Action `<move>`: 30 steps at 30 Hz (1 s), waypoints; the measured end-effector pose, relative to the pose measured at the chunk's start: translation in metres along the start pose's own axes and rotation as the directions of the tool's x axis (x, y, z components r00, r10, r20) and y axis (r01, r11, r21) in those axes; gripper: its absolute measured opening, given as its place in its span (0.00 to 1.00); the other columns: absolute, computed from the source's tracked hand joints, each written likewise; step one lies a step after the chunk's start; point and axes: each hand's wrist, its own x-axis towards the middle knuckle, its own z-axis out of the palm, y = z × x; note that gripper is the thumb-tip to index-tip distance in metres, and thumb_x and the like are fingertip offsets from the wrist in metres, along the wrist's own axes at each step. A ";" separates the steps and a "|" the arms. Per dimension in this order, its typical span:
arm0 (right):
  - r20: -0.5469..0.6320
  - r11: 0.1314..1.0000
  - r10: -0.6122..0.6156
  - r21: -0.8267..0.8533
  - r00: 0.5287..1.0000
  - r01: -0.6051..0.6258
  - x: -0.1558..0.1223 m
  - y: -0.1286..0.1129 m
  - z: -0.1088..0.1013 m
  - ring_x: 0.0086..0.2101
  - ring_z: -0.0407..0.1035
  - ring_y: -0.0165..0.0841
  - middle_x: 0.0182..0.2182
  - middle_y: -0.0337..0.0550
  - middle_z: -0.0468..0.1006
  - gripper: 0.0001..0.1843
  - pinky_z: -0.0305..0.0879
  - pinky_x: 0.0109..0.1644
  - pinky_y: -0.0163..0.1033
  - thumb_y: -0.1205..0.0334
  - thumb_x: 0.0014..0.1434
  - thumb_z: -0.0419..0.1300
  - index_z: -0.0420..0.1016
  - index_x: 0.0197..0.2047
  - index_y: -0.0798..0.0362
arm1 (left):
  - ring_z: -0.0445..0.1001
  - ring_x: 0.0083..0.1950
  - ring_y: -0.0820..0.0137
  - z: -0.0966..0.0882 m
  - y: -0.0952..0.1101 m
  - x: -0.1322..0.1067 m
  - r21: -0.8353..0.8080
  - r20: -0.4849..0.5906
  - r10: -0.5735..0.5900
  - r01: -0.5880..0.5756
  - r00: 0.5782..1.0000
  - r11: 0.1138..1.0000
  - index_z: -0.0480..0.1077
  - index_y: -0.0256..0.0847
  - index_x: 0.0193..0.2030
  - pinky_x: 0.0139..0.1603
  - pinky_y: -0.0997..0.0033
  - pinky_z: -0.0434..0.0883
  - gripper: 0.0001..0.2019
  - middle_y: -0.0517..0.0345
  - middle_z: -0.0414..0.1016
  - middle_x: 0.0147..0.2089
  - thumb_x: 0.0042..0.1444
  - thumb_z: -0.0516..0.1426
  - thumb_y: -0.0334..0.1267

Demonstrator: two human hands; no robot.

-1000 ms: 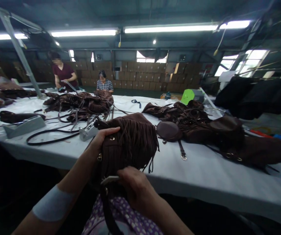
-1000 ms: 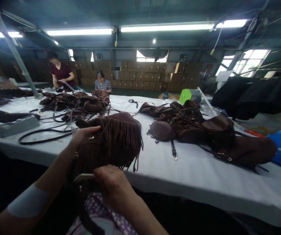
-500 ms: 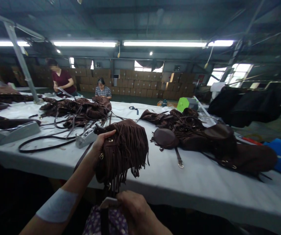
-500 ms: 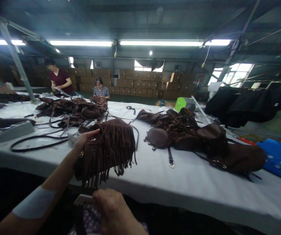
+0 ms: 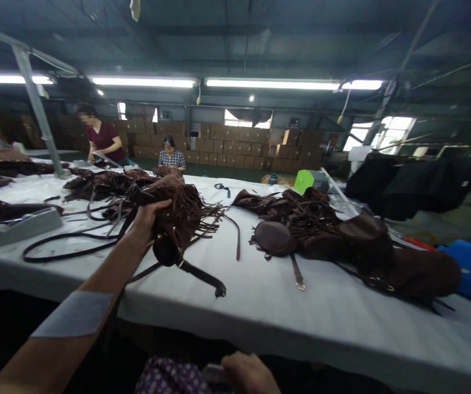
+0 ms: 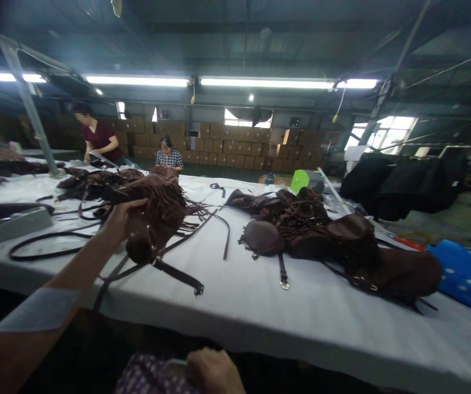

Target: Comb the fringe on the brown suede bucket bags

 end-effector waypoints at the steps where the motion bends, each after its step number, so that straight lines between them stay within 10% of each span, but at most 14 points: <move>1: -0.068 1.000 0.004 -0.015 0.998 -0.005 0.006 0.002 -0.014 0.31 0.70 0.30 0.29 0.41 0.76 0.10 0.63 0.34 0.31 0.65 0.64 0.50 0.72 0.39 0.50 | 0.76 0.25 0.66 -0.001 0.004 -0.001 0.055 0.005 0.028 -0.029 1.000 0.998 0.73 0.32 0.40 0.28 0.66 0.76 0.19 0.54 0.78 0.30 0.39 0.64 0.35; 7: -0.340 0.980 -0.200 -0.069 0.919 0.188 0.088 -0.025 -0.096 0.37 0.66 0.33 0.37 0.44 0.74 0.17 0.62 0.41 0.38 0.70 0.65 0.46 0.66 0.55 0.51 | 0.76 0.28 0.65 0.011 0.014 -0.032 0.377 0.205 -0.028 -0.052 0.978 0.925 0.76 0.34 0.38 0.28 0.68 0.74 0.19 0.51 0.78 0.34 0.36 0.69 0.38; 12: -0.223 0.947 -0.297 -0.190 0.928 0.257 0.135 -0.051 -0.107 0.38 0.63 0.34 0.37 0.43 0.72 0.13 0.56 0.43 0.39 0.73 0.63 0.48 0.68 0.48 0.53 | 0.76 0.29 0.66 0.028 0.013 -0.052 0.389 0.278 -0.074 -0.042 0.958 0.920 0.77 0.36 0.37 0.28 0.72 0.73 0.18 0.54 0.79 0.33 0.37 0.69 0.38; 19: 0.123 0.924 -0.194 -0.311 0.973 0.224 0.115 -0.045 -0.056 0.39 0.61 0.35 0.36 0.42 0.71 0.13 0.53 0.43 0.40 0.74 0.60 0.52 0.68 0.45 0.50 | 0.76 0.22 0.65 0.047 0.025 -0.056 0.118 0.138 -0.369 0.355 0.919 0.928 0.75 0.30 0.32 0.23 0.70 0.75 0.06 0.49 0.78 0.25 0.48 0.62 0.33; 25: 0.406 0.908 -0.139 -0.312 0.903 0.280 0.051 0.004 0.022 0.35 0.64 0.35 0.32 0.40 0.73 0.06 0.56 0.41 0.41 0.66 0.57 0.59 0.69 0.39 0.49 | 0.78 0.24 0.62 0.037 0.042 -0.040 -0.090 0.107 -0.312 0.322 0.944 0.942 0.75 0.28 0.38 0.26 0.66 0.78 0.09 0.48 0.79 0.26 0.54 0.57 0.32; 30: -0.097 0.997 -0.061 -0.050 0.993 0.057 0.057 -0.005 -0.043 0.36 0.64 0.33 0.35 0.42 0.71 0.15 0.57 0.39 0.38 0.76 0.59 0.48 0.68 0.42 0.50 | 0.79 0.27 0.59 0.035 0.031 -0.045 0.017 0.136 -0.310 0.310 0.941 0.950 0.76 0.30 0.39 0.27 0.66 0.78 0.10 0.47 0.80 0.29 0.48 0.62 0.29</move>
